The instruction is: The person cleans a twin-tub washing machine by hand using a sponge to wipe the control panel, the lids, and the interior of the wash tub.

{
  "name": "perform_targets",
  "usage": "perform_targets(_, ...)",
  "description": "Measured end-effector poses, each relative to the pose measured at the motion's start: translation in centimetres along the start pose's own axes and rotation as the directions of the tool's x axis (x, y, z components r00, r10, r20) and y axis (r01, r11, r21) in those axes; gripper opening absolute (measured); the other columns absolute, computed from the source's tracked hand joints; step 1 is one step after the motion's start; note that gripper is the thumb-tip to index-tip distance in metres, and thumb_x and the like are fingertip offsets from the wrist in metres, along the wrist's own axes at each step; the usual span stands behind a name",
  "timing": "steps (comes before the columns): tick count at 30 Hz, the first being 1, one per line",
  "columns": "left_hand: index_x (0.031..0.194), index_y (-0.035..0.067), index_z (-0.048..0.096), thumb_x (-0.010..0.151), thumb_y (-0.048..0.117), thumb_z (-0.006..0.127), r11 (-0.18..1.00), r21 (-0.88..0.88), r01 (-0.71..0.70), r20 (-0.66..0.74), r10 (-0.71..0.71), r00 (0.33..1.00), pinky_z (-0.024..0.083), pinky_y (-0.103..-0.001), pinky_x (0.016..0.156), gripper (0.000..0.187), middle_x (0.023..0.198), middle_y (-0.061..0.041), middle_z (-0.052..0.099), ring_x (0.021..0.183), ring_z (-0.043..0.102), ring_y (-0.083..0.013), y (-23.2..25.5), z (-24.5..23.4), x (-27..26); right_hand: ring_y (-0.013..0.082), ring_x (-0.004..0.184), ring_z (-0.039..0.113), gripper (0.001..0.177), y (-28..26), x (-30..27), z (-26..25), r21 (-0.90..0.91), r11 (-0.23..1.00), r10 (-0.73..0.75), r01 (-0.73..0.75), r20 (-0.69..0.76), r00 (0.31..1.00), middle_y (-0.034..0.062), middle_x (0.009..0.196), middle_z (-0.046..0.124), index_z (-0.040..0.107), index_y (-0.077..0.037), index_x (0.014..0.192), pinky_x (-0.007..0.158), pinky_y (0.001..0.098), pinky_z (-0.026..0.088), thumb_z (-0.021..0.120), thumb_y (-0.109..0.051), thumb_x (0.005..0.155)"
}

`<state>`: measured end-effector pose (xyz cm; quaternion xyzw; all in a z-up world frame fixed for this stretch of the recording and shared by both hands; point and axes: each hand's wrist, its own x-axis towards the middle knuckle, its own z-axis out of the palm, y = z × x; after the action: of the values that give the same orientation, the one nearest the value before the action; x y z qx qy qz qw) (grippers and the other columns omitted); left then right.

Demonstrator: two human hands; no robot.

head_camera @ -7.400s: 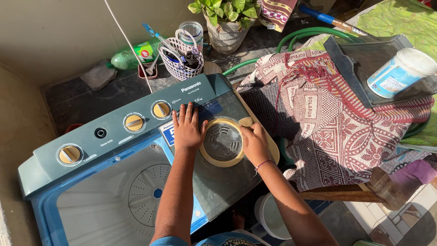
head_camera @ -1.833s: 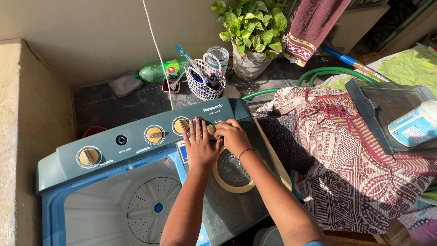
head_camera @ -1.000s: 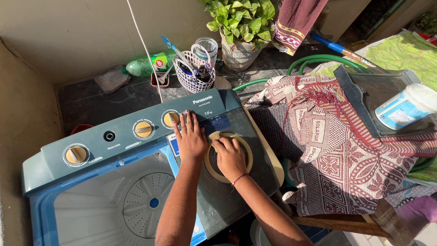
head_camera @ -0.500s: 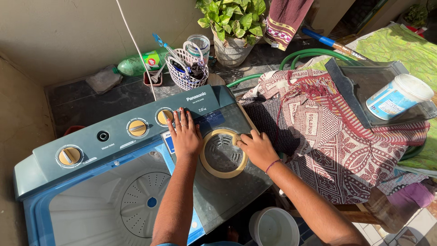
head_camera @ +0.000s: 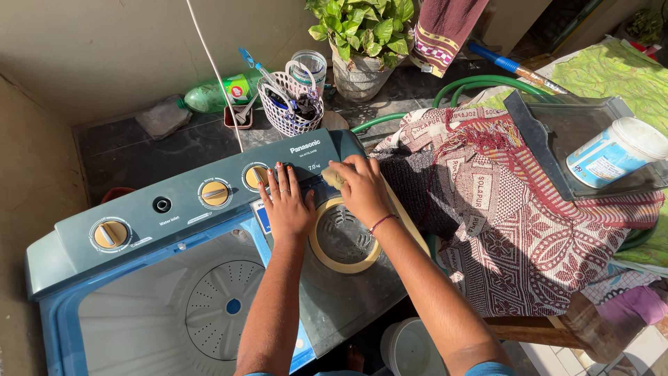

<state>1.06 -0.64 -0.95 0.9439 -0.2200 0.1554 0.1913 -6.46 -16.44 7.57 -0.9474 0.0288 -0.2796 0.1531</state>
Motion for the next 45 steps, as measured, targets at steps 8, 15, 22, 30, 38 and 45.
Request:
perform_targets(8,0.162,0.006,0.020,0.091,0.065,0.043,0.985,0.114,0.131,-0.020,-0.130,0.991,-0.004,-0.066,0.121,0.095,0.171,-0.016,0.012,0.157,0.003,-0.0374,0.6,-0.9,-0.2,0.0315,0.112,0.049,0.059,-4.5,5.0,7.7,-0.054,0.989,-0.134,0.135,0.024,0.991,0.0047,0.137,0.052,0.067,-0.026,0.138,0.101,0.0454,0.045,0.066,-0.005,0.082)
perform_targets(15,0.160,-0.001,0.017,0.092,0.066,0.036,0.980,0.096,0.177,0.080,-0.185,0.980,-0.006,-0.059,0.121,0.097,0.170,-0.017,0.010,0.157,0.000,-0.0372,0.4,-1.0,0.2,0.0330,0.119,0.048,0.052,-2.4,4.6,11.5,-0.164,0.969,-0.161,0.184,0.142,0.977,-0.0004,0.144,0.049,0.066,-0.040,0.136,0.094,0.0469,0.044,0.066,-0.013,0.091)
perform_targets(22,0.160,-0.002,0.018,0.097,0.061,0.038,0.986,0.138,0.089,0.068,-0.099,0.993,-0.002,-0.051,0.126,0.091,0.170,-0.016,0.014,0.158,0.004,-0.0278,0.2,-0.4,0.5,0.0300,0.120,0.049,0.066,1.9,4.7,9.4,-0.206,0.965,-0.129,0.165,0.175,0.976,-0.0001,0.142,0.052,0.067,-0.040,0.135,0.102,0.0442,0.045,0.060,0.001,0.085)
perform_targets(30,0.161,-0.001,0.015,0.096,0.059,0.040,0.988,0.101,0.113,0.108,-0.124,0.986,-0.001,-0.049,0.126,0.092,0.171,-0.015,0.011,0.158,0.004,-0.0276,0.4,-0.6,0.4,0.0315,0.118,0.048,0.066,10.6,1.6,9.9,-0.167,0.924,0.364,-0.344,0.116,0.924,-0.0022,0.131,0.057,0.075,-0.040,0.119,0.099,0.0454,0.043,0.070,0.006,0.072)
perform_targets(38,0.160,-0.001,0.016,0.099,0.058,0.034,0.980,0.176,0.088,0.132,-0.112,0.985,-0.002,-0.049,0.125,0.086,0.170,-0.015,0.012,0.157,0.003,-0.0282,0.4,-0.8,0.3,0.0282,0.103,0.051,0.061,12.7,-4.9,7.3,-0.094,0.932,0.358,-0.351,0.070,0.931,-0.0014,0.116,0.064,0.080,-0.040,0.115,0.097,0.0344,0.047,0.063,0.009,0.082)
perform_targets(45,0.157,0.003,0.037,0.105,0.047,0.034,0.982,0.161,-0.099,0.027,0.096,0.995,0.004,-0.050,0.127,0.068,0.167,-0.008,0.030,0.158,0.012,-0.0288,-0.2,1.0,-0.3,0.0288,0.103,0.050,0.060,9.7,-8.5,3.8,-0.144,0.881,0.459,-0.450,0.038,0.888,-0.0031,0.112,0.063,0.077,-0.040,0.120,0.094,0.0363,0.050,0.064,0.006,0.083)
